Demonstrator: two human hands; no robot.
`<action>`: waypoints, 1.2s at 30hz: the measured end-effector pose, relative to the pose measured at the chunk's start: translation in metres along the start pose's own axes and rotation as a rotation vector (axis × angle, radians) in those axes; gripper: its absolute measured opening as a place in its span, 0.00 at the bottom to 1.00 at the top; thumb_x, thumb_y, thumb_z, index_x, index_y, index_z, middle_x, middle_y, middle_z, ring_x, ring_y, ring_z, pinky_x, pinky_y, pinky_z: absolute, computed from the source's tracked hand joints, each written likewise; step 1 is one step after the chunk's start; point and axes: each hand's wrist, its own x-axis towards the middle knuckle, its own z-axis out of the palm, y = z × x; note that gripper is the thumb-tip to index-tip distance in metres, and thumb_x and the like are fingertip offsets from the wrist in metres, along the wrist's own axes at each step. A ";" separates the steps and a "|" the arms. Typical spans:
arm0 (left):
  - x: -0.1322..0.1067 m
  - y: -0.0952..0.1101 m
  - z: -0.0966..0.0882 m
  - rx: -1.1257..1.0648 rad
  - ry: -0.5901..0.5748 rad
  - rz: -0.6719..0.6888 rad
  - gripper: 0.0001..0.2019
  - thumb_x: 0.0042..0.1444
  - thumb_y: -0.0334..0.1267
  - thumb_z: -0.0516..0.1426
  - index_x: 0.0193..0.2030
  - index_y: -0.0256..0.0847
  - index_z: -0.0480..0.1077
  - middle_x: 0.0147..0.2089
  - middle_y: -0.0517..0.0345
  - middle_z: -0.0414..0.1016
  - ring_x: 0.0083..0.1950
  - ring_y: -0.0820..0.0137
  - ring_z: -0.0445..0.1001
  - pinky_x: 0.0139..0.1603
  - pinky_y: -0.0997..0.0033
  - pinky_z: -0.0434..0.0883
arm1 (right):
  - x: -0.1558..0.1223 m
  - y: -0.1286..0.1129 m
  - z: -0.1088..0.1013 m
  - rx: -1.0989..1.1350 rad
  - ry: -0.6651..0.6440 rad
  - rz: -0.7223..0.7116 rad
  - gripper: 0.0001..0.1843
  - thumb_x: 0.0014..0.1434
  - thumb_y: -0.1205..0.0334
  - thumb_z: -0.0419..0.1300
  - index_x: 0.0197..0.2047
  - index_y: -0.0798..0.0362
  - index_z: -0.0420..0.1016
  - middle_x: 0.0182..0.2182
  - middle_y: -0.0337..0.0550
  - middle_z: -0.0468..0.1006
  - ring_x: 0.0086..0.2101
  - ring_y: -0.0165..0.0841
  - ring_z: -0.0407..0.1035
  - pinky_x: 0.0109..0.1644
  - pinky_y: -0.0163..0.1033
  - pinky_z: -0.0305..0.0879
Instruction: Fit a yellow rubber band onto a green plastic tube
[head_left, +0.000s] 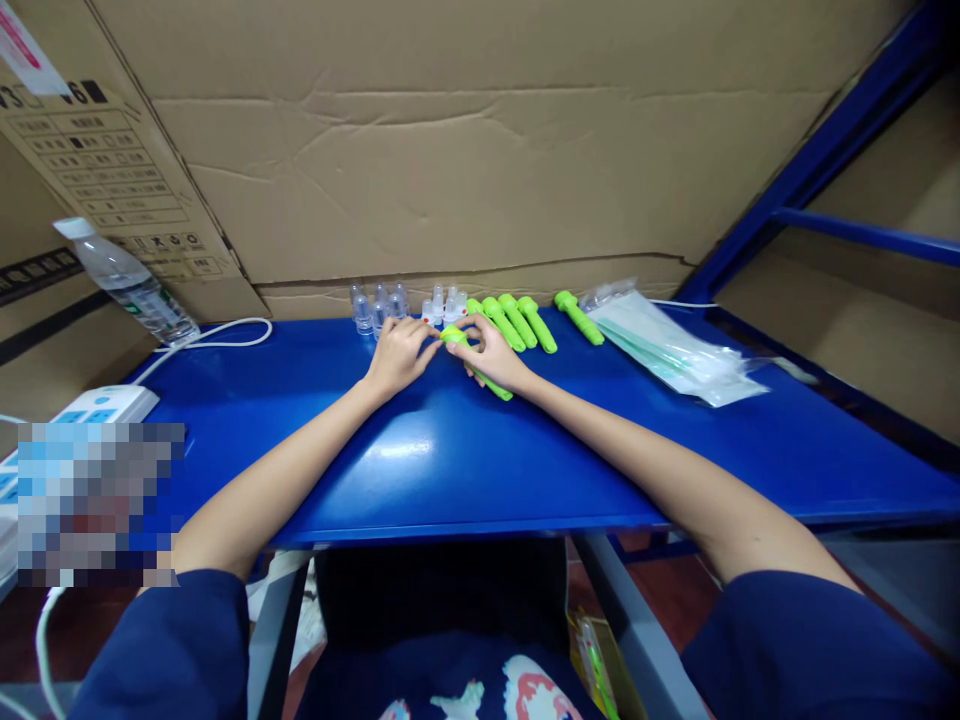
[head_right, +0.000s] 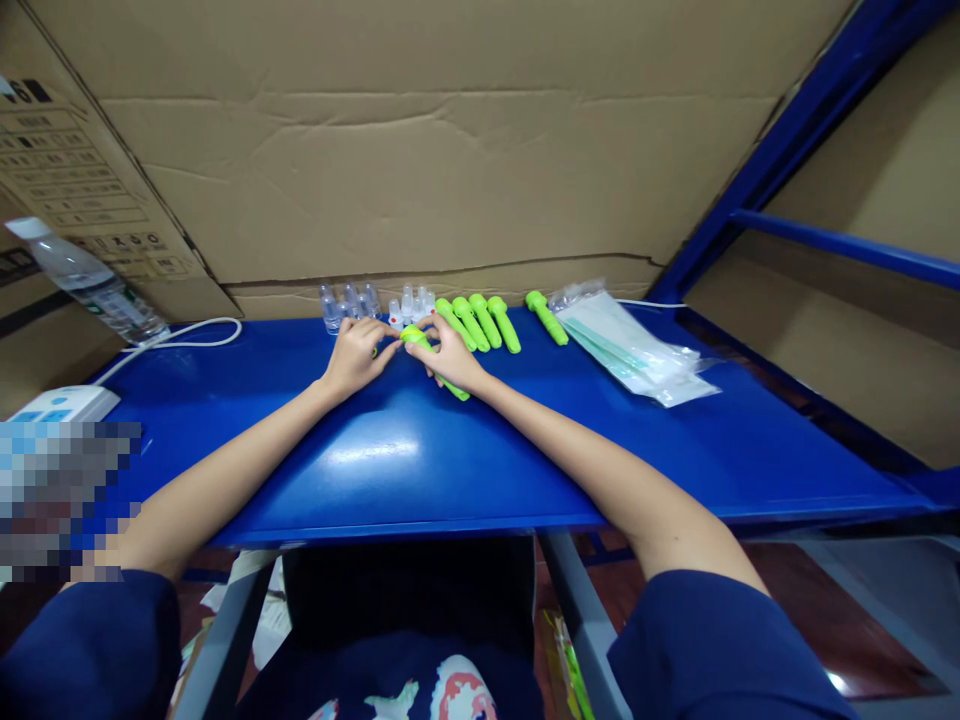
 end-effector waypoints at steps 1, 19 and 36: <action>-0.001 0.002 0.000 0.015 0.000 0.001 0.09 0.66 0.39 0.57 0.45 0.41 0.78 0.46 0.47 0.83 0.51 0.55 0.77 0.56 0.53 0.64 | 0.000 0.000 0.000 -0.007 0.011 -0.003 0.29 0.55 0.42 0.69 0.47 0.48 0.60 0.30 0.30 0.74 0.13 0.22 0.63 0.09 0.28 0.57; -0.007 0.027 0.006 0.127 0.055 0.024 0.12 0.65 0.36 0.54 0.30 0.41 0.75 0.35 0.48 0.80 0.42 0.58 0.76 0.54 0.49 0.62 | -0.003 -0.003 0.003 -0.149 0.087 -0.055 0.28 0.57 0.40 0.68 0.48 0.48 0.61 0.37 0.41 0.78 0.14 0.23 0.64 0.09 0.31 0.56; -0.005 0.028 0.019 -0.294 0.206 -0.139 0.13 0.59 0.29 0.54 0.51 0.39 0.68 0.51 0.45 0.77 0.54 0.61 0.76 0.54 0.59 0.72 | 0.002 0.001 0.001 -0.076 0.162 -0.060 0.30 0.57 0.37 0.67 0.49 0.46 0.59 0.40 0.42 0.77 0.16 0.25 0.65 0.09 0.34 0.59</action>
